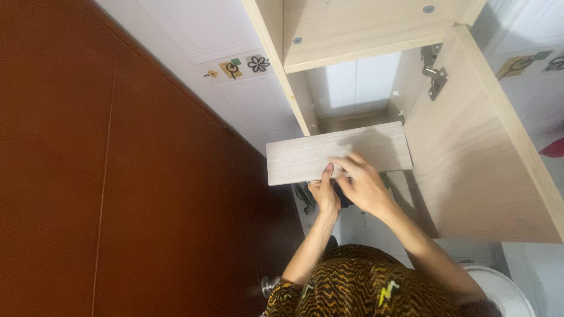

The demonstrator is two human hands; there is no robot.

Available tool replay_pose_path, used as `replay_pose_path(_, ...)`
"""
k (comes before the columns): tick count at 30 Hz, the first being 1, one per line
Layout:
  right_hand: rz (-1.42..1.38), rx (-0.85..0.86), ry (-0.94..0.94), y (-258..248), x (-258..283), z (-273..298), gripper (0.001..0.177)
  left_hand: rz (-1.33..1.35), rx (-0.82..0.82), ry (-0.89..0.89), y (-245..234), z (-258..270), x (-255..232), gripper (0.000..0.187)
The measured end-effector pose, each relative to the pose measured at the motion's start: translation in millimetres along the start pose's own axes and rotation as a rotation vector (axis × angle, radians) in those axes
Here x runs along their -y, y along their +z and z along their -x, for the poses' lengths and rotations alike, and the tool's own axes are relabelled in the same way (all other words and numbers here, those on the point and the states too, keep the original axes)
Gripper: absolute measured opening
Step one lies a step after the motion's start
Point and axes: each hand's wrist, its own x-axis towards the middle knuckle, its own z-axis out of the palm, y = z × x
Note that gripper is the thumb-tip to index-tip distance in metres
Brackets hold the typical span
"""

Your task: The person assembles a wall-mounted cabinet by threading a white string through the top frame, then retrieves a wooden panel from a blue basin and inserts it into the cabinet as a shelf. The person handles the panel and string by hand without visible tools.

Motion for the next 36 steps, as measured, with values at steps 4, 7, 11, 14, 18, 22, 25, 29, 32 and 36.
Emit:
replay_pose_path(4, 0.12, 0.063, 0.006, 18, 16, -57, 0.044, 0.078, -0.024, -0.027, -6, -5, 13, 0.026)
replay_pose_path(7, 0.303, -0.004, -0.046, 23, 9, -77, 0.038, 0.107, -0.022, -0.02, -12, -9, 22, 0.024)
replay_pose_path(11, 0.364, -0.034, -0.103, 27, 3, -82, 0.04, 0.124, 0.001, -0.002, -12, -9, 25, 0.023)
replay_pose_path(14, 0.416, -0.058, -0.135, 30, 4, -81, 0.039, 0.139, 0.019, -0.005, -9, -6, 19, 0.024)
replay_pose_path(18, 0.438, -0.079, -0.141, 33, 4, -82, 0.04, 0.129, 0.007, -0.02, -5, -3, 11, 0.026)
replay_pose_path(22, 0.441, -0.1, -0.149, 35, 0, -82, 0.038, 0.119, 0.012, -0.005, -2, -2, 7, 0.026)
replay_pose_path(25, 0.434, -0.078, -0.138, 37, 0, -84, 0.041, 0.12, 0.011, -0.015, -1, -2, 4, 0.026)
replay_pose_path(29, 0.466, -0.079, -0.138, 37, 0, -84, 0.039, 0.11, 0.032, -0.044, -2, 1, 1, 0.024)
replay_pose_path(32, 0.458, -0.069, -0.127, 37, 1, -82, 0.038, 0.029, 0.01, -0.049, -2, 2, -1, 0.022)
replay_pose_path(36, 0.459, -0.08, -0.134, 36, 4, -83, 0.037, 0.069, 0.017, -0.04, -1, 2, 0, 0.021)
